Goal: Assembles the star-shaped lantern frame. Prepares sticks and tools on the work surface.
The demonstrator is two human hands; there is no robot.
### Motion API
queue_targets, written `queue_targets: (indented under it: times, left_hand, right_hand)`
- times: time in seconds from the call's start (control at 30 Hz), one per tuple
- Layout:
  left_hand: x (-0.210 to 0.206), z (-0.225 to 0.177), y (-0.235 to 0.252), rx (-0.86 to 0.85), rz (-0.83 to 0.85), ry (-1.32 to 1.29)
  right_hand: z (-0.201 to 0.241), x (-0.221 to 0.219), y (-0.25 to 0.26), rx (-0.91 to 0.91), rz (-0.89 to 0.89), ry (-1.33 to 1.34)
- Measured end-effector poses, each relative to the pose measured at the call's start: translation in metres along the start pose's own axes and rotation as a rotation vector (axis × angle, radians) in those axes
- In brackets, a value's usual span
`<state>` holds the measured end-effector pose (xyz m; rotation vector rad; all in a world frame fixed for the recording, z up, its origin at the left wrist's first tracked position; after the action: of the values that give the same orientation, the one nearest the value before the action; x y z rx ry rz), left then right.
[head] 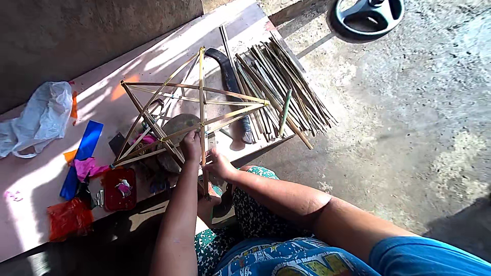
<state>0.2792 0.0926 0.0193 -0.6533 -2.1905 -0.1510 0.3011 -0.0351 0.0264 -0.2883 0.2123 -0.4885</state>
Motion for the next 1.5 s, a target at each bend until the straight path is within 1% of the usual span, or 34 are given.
queue_targets:
  times: [0.2, 0.33, 0.4, 0.5, 0.6, 0.73, 0.8, 0.9, 1.03, 1.1, 1.2, 1.27, 1.37, 1.5]
  left_hand:
    - [-0.004, 0.005, -0.001, -0.03, -0.034, -0.024]
    - [-0.004, 0.007, -0.004, -0.082, -0.037, -0.035]
    - [-0.004, 0.007, -0.004, -0.064, -0.032, -0.03]
    - [-0.004, 0.008, -0.004, -0.062, -0.03, 0.002]
    - [-0.007, 0.01, -0.002, -0.096, -0.039, -0.003]
    - [-0.007, 0.009, -0.002, -0.081, -0.003, -0.005]
    - [-0.008, 0.011, -0.001, -0.063, 0.022, -0.006]
    - [-0.011, 0.015, 0.0, -0.05, 0.025, -0.004]
    - [-0.015, 0.016, 0.002, -0.064, 0.008, -0.009]
    - [-0.014, 0.013, 0.003, -0.048, 0.025, 0.003]
    - [-0.013, 0.01, 0.005, -0.027, 0.055, 0.024]
    - [-0.013, 0.01, 0.006, -0.017, 0.065, 0.032]
    - [-0.012, 0.008, 0.005, 0.009, 0.087, 0.043]
    - [-0.012, 0.006, 0.005, 0.013, 0.092, 0.055]
  right_hand:
    - [-0.002, 0.0, 0.001, -0.02, 0.003, -0.012]
    - [0.001, 0.0, 0.001, -0.023, -0.006, -0.029]
    - [0.006, 0.003, 0.005, -0.003, -0.047, -0.026]
    - [0.013, 0.011, 0.021, 0.09, -0.153, 0.002]
    - [0.018, 0.021, 0.044, 0.113, -0.257, 0.136]
    - [0.021, 0.036, 0.067, 0.024, -0.396, 0.518]
    - [0.016, 0.042, 0.073, -0.014, -0.39, 0.679]
    - [0.013, 0.044, 0.075, -0.053, -0.369, 0.76]
    - [0.012, 0.049, 0.077, -0.054, -0.354, 0.747]
    - [0.01, 0.053, 0.079, -0.05, -0.317, 0.746]
    - [0.006, 0.066, 0.083, -0.029, -0.205, 0.751]
    - [0.009, 0.074, 0.084, -0.04, -0.124, 0.708]
    - [0.015, 0.077, 0.084, -0.069, -0.105, 0.682]
    - [0.016, 0.076, 0.085, -0.075, -0.13, 0.691]
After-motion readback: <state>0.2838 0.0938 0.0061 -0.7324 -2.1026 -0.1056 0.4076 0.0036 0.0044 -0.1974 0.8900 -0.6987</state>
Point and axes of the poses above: each hand's wrist, its own y-axis towards the middle knuckle, its own x-axis out of the back of the hand, z = x × y, the point moved 1 cm from there along y, towards the middle knuckle, and after that the axes turned 13 degrees about x, right-handed, at the moved point
